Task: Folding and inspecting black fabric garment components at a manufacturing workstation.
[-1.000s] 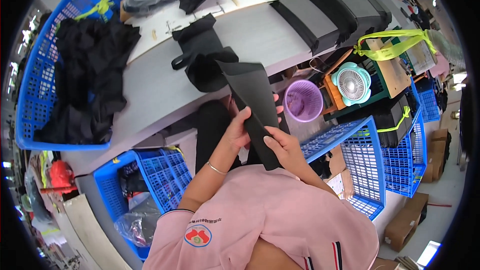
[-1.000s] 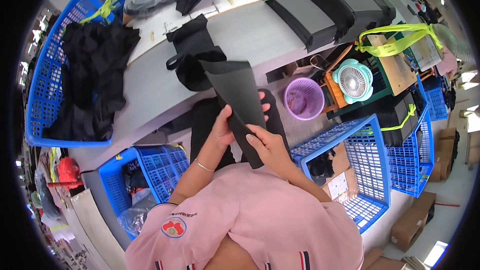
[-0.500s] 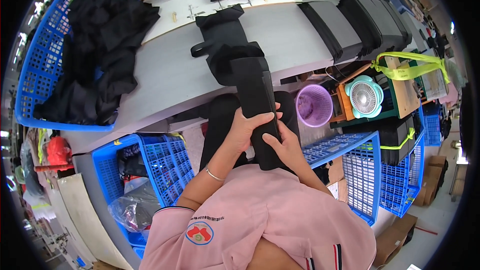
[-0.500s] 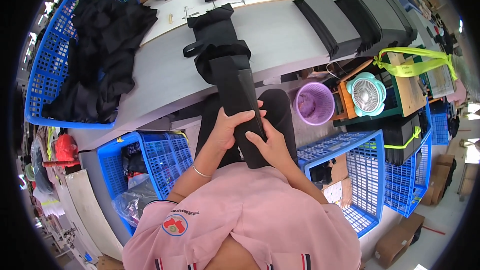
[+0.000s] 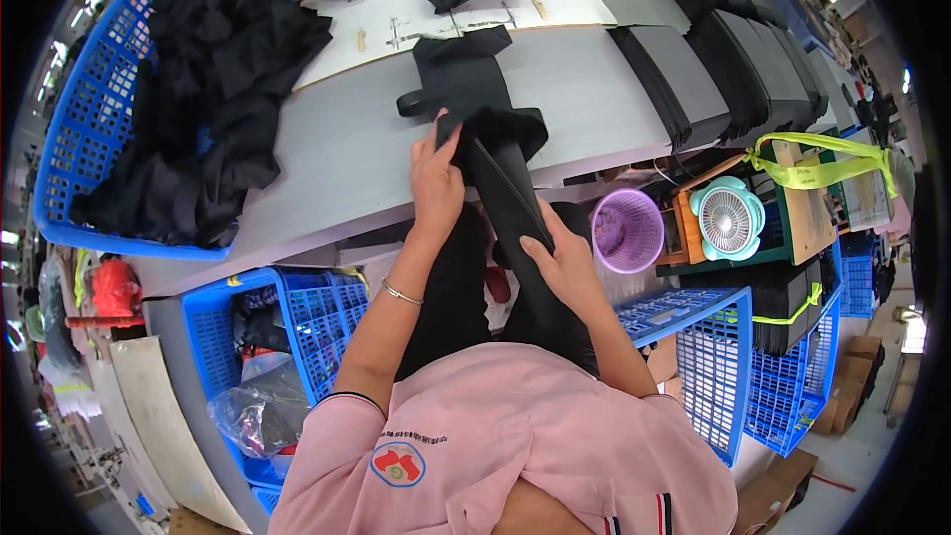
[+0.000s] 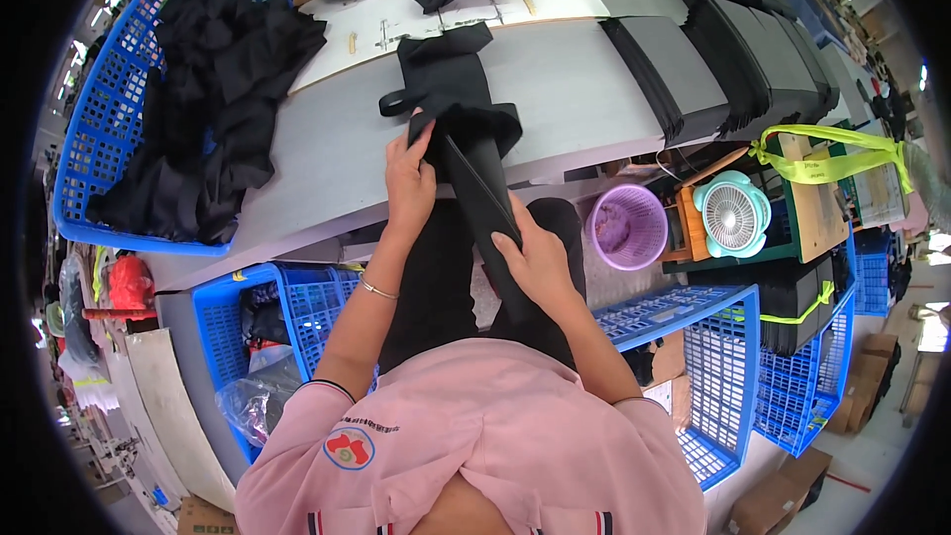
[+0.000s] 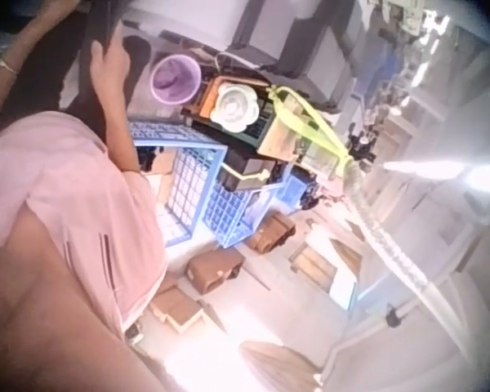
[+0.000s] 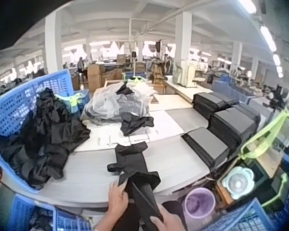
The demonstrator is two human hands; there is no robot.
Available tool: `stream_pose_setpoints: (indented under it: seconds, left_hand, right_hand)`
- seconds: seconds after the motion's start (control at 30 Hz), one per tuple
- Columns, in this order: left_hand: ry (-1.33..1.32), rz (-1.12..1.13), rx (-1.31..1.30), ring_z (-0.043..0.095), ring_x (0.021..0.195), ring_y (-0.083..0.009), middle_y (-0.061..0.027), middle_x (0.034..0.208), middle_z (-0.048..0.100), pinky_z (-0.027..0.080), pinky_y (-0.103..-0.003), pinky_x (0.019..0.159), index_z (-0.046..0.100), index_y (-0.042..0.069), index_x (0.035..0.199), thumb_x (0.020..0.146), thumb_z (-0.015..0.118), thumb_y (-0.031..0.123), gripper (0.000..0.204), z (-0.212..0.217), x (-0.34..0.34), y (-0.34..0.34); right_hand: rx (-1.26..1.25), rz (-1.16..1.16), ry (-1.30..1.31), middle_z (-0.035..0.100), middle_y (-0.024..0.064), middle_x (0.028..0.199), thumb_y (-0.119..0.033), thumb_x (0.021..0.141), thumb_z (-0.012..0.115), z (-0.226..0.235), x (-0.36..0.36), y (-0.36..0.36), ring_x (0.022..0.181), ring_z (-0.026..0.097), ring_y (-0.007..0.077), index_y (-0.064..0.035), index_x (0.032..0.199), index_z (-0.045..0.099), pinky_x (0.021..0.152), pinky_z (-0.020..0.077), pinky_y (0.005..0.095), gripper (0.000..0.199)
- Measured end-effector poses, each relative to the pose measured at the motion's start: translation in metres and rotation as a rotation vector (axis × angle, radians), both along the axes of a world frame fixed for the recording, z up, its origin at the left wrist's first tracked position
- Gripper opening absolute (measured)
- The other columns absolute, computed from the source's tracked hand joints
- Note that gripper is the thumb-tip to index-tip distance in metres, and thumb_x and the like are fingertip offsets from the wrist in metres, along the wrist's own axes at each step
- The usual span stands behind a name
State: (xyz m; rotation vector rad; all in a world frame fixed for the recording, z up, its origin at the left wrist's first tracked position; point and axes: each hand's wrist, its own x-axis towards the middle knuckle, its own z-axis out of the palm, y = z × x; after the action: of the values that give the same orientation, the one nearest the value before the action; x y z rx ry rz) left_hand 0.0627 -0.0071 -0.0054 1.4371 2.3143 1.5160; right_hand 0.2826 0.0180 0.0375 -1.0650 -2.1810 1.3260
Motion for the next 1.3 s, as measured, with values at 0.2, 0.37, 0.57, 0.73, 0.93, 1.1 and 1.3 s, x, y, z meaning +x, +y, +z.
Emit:
stream_pose_setpoints:
  seconds: [0.2,0.37,0.57,0.73,0.93,1.1,1.3]
  left_hand:
    - [0.135,-0.383,0.087,0.045,0.130,-0.0337,-0.0088,0.147,0.048,0.043,-0.038,0.105,0.068,-0.004,0.105,0.072,0.051,-0.013,0.038,0.031,0.041,-0.007]
    - [0.093,-0.550,0.097,0.051,0.126,-0.0311,-0.0095,0.138,0.057,0.048,-0.037,0.099,0.071,0.002,0.103,0.073,0.060,-0.009,0.034,0.044,0.060,-0.031]
    - [-0.061,-0.386,0.218,0.040,0.133,-0.0394,-0.0221,0.149,0.039,0.034,-0.047,0.110,0.043,0.002,0.142,0.069,0.067,0.000,0.077,0.047,0.069,-0.081]
    - [-0.101,-0.302,0.189,0.027,0.140,-0.0389,-0.0217,0.155,0.024,0.034,-0.045,0.109,0.034,0.003,0.148,0.070,0.066,-0.002,0.085,0.047,0.099,-0.071]
    - [-0.230,-0.074,0.193,0.041,0.127,-0.0290,-0.0159,0.151,0.035,0.045,-0.035,0.090,0.041,0.009,0.146,0.070,0.071,0.000,0.082,0.066,0.111,-0.055]
    - [-0.217,-0.073,0.337,0.058,0.101,-0.0199,-0.0107,0.133,0.052,0.048,-0.025,0.071,0.063,0.008,0.128,0.071,0.056,-0.019,0.064,0.063,0.112,-0.054]
    - [-0.190,-0.087,0.422,0.061,0.097,-0.0182,-0.0094,0.115,0.061,0.049,-0.025,0.072,0.071,0.007,0.116,0.068,0.051,-0.023,0.060,0.074,0.111,-0.055]
  right_hand:
    - [0.309,0.016,-0.279,0.067,0.0235,0.089,-0.017,0.089,0.062,-0.010,-0.044,0.030,0.079,0.067,0.0403,-0.0046,0.135,0.050,0.068,0.0519,0.0459,0.049]
    - [0.572,0.046,0.226,0.067,0.0194,0.103,-0.011,0.088,0.062,-0.078,-0.044,0.058,0.098,0.065,0.0366,0.0002,0.112,0.061,0.076,0.0523,0.0423,0.027]
    - [-1.017,-0.257,0.855,0.061,0.0114,0.126,-0.019,0.099,0.054,-0.040,-0.038,0.047,0.113,0.061,0.0245,-0.0026,0.134,0.051,0.095,0.0519,0.0383,0.038]
    - [-1.010,-0.272,0.912,0.063,0.0129,0.120,-0.026,0.094,0.062,-0.009,-0.038,0.036,0.102,0.066,0.0251,-0.0003,0.134,0.050,0.085,0.0583,0.0408,0.050]
    - [-0.933,-0.230,0.991,0.064,0.0147,0.120,-0.025,0.092,0.064,0.008,-0.034,0.019,0.102,0.067,0.0267,0.0002,0.132,0.051,0.085,0.0589,0.0398,0.049]
    - [-0.975,-0.248,0.993,0.064,0.0156,0.118,-0.023,0.091,0.065,-0.001,-0.027,0.022,0.101,0.067,0.0270,0.0008,0.130,0.053,0.084,0.0595,0.0390,0.047]
    - [-0.963,-0.225,1.038,0.065,0.0158,0.115,-0.020,0.090,0.065,-0.012,-0.024,0.024,0.099,0.068,0.0258,0.0015,0.127,0.055,0.083,0.0595,0.0374,0.043]
